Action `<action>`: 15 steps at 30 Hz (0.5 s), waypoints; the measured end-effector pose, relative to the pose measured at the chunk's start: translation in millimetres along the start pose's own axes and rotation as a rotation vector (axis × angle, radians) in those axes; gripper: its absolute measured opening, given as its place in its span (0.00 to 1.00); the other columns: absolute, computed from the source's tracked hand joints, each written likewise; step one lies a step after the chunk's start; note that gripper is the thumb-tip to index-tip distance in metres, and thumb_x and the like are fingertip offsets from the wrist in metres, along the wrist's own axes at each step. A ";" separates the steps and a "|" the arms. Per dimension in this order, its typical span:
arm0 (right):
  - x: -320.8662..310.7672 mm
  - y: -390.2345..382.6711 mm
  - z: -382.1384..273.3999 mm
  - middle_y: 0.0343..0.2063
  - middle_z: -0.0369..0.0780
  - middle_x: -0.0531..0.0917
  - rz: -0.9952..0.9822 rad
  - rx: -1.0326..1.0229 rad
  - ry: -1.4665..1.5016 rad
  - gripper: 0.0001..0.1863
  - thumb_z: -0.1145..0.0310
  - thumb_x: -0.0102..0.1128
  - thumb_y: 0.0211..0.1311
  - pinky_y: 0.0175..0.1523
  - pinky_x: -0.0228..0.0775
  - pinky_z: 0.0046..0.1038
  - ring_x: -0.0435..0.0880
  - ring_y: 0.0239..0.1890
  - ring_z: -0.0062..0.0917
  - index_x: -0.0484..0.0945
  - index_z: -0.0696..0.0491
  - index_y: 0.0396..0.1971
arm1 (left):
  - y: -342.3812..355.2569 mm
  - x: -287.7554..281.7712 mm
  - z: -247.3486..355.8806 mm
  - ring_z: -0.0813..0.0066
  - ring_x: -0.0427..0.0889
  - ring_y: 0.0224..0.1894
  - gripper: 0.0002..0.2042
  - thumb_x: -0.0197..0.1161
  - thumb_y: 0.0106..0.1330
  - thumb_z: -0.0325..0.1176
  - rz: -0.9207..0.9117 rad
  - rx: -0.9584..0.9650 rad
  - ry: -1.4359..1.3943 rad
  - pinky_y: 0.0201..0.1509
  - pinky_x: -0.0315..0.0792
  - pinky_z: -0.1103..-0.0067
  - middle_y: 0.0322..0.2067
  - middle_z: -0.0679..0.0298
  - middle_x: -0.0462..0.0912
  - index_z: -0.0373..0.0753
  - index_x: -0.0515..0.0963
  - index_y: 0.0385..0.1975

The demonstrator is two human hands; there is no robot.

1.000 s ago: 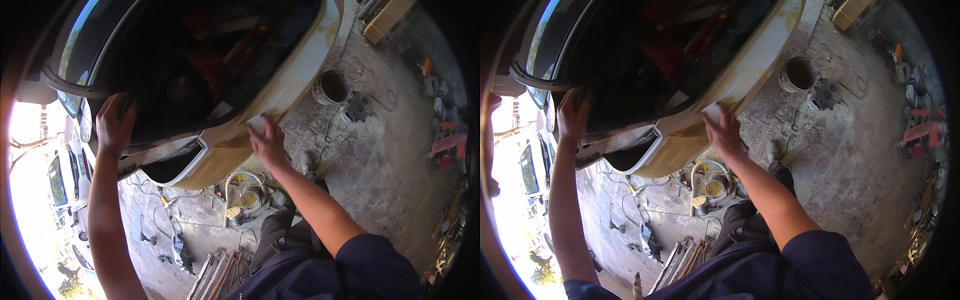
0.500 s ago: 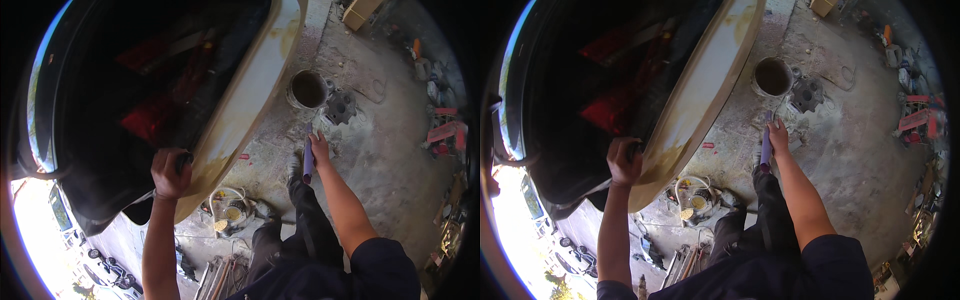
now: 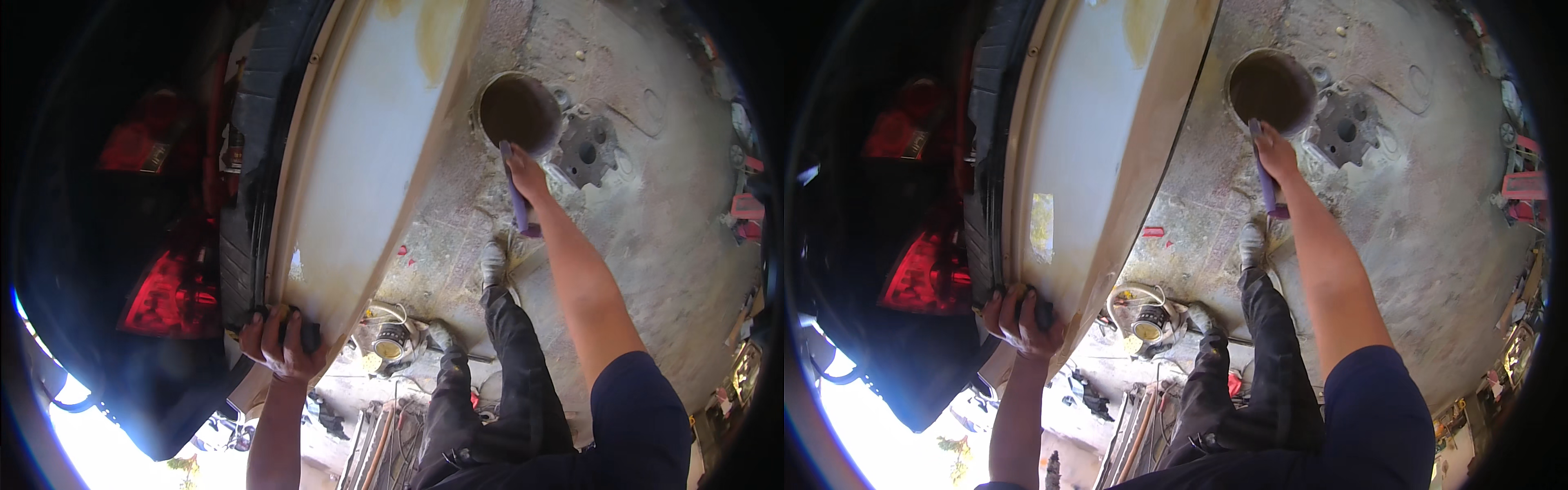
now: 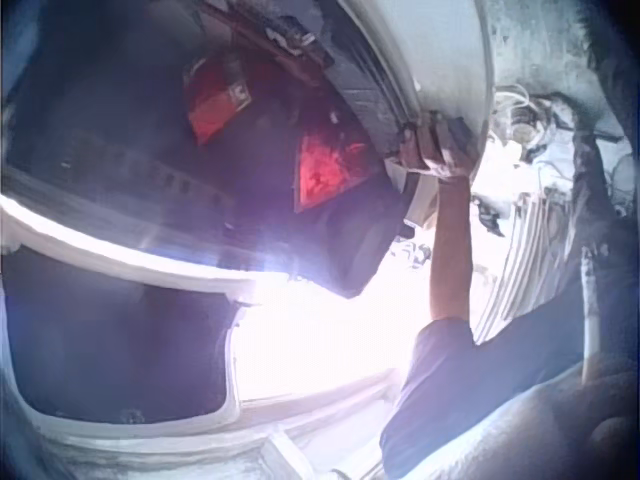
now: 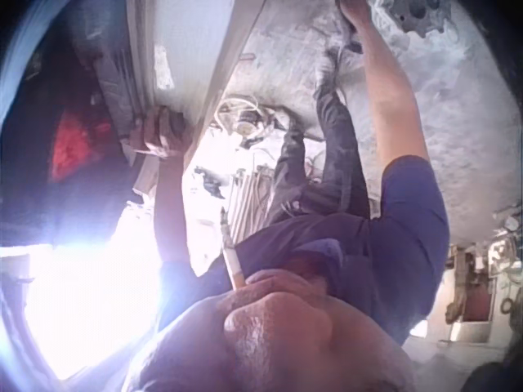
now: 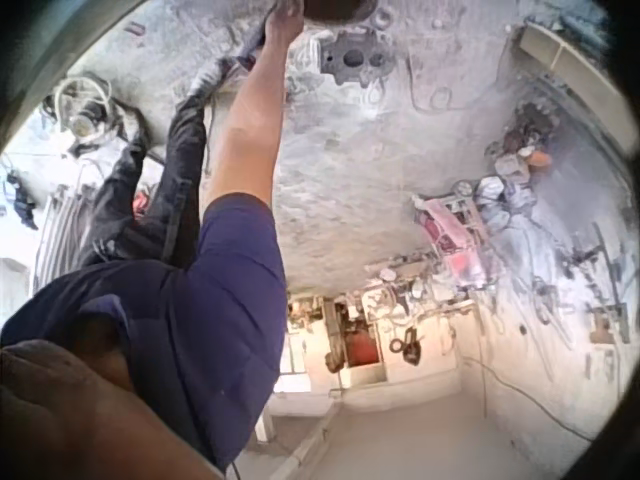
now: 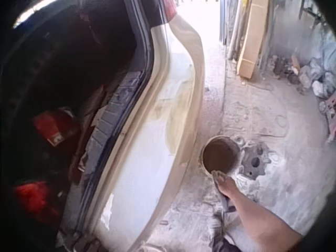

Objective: The person applies a beige body filler to the rear bumper of a white car using a purple spreader. They repeatedly dip the spreader into a bucket to retrieve more filler and smooth it onto the surface.

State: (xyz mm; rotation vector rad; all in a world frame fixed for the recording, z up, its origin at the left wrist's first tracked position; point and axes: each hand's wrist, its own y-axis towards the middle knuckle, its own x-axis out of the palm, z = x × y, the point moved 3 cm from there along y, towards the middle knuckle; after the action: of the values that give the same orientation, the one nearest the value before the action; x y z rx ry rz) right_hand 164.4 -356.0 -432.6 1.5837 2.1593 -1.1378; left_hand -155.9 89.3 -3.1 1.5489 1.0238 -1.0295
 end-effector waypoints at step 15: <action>60.1 35.3 -85.4 0.64 0.61 0.89 -0.223 0.035 -0.351 0.70 0.53 0.82 0.57 0.73 0.82 0.49 0.90 0.67 0.56 0.43 0.50 0.93 | -8.1 -9.4 3.0 0.41 0.71 0.73 0.24 0.55 0.86 0.59 0.046 -0.028 0.067 0.78 0.64 0.44 0.60 0.51 0.83 0.44 0.84 0.56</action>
State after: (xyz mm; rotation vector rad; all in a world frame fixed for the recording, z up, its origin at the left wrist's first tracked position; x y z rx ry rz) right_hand 193.6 -249.9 -426.6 1.0731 2.1208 -1.4058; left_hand -166.6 86.5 3.2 1.5867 1.0392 -0.9332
